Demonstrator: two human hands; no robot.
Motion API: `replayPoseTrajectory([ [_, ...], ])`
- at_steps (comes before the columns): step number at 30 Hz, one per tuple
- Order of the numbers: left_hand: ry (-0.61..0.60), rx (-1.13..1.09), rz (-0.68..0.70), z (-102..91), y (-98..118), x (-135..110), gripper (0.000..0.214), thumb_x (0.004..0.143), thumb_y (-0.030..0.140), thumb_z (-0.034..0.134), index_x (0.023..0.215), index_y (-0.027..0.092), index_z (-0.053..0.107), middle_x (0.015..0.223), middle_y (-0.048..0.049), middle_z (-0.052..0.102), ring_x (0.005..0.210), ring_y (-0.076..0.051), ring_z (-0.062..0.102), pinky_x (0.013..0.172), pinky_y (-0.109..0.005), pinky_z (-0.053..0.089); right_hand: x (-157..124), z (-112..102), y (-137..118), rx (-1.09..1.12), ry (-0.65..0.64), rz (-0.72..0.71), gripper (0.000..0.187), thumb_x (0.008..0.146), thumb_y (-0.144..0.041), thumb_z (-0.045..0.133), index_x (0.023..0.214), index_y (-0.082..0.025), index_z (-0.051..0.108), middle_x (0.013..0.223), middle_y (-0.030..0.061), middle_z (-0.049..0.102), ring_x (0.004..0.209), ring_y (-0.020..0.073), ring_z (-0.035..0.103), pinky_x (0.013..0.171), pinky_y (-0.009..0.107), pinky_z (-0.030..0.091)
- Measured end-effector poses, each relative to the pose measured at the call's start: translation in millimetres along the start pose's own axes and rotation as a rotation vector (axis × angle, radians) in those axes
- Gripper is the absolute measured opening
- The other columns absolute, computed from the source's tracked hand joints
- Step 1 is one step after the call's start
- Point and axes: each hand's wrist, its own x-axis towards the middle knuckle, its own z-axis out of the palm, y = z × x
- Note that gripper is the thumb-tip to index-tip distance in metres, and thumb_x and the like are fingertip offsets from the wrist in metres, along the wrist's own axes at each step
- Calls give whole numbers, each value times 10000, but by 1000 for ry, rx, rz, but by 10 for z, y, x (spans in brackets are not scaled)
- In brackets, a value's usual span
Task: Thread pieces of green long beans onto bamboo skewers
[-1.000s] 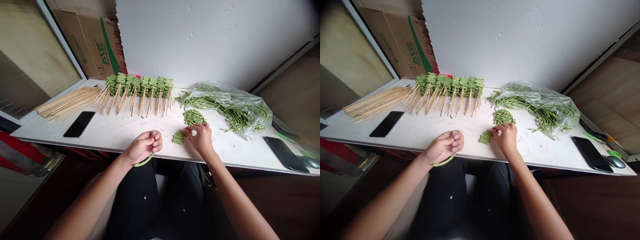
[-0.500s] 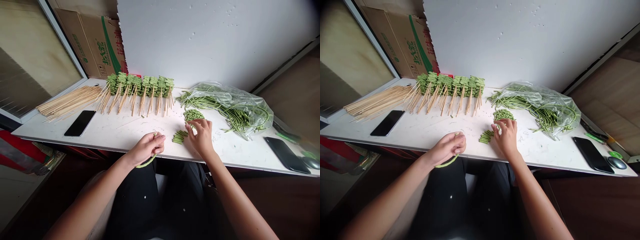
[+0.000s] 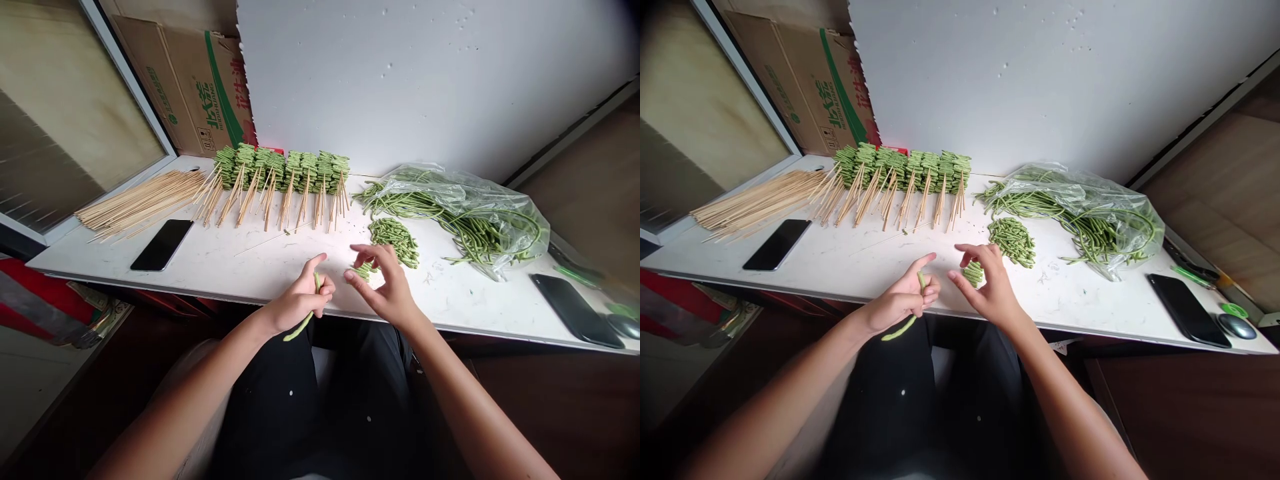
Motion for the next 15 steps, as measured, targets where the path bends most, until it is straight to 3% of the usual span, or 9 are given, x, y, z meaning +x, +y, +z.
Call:
replayPoseTrajectory([
  [4, 14, 50, -44, 46, -77, -24, 1247, 677, 54, 605, 1671, 374, -77, 1133, -30, 563, 884, -144, 535, 671, -237, 430, -36, 93, -210, 21, -156, -16, 174, 944, -392, 750, 1059, -264, 725, 906, 53, 639, 920, 255, 553, 885, 446, 464],
  [7, 3, 83, -37, 76, -120, -54, 1268, 698, 26, 600, 1665, 409, -124, 1437, -102, 528, 1088, -178, 580, 778, -264, 474, -56, 149, -316, 84, -220, 9, 112, 966, -347, 726, 1034, -258, 726, 917, 53, 648, 944, 250, 552, 902, 443, 462],
  [9, -10, 101, -11, 81, -130, -66, 1256, 719, 19, 608, 1667, 417, -114, 1535, -126, 479, 1205, -207, 569, 821, -281, 489, -64, 171, -322, 122, -233, 17, 78, 976, -309, 712, 1027, -250, 711, 911, 45, 651, 939, 239, 553, 910, 436, 457],
  [12, -7, 159, 5, 76, -102, -54, 1142, 769, 30, 637, 1682, 381, 47, 1472, -123, 538, 1176, -206, 596, 864, -303, 506, -58, 163, -249, 153, -208, 4, 54, 974, -277, 701, 1009, -243, 678, 898, 32, 650, 921, 226, 557, 896, 422, 453],
  [15, 16, 229, 60, 69, -35, -13, 688, 915, 162, 649, 1559, 245, 422, 1249, -105, 660, 987, -177, 651, 868, -319, 519, -31, 98, -148, 165, -110, 1, 55, 972, -256, 677, 1022, -247, 657, 918, 36, 661, 916, 227, 570, 864, 414, 466],
])
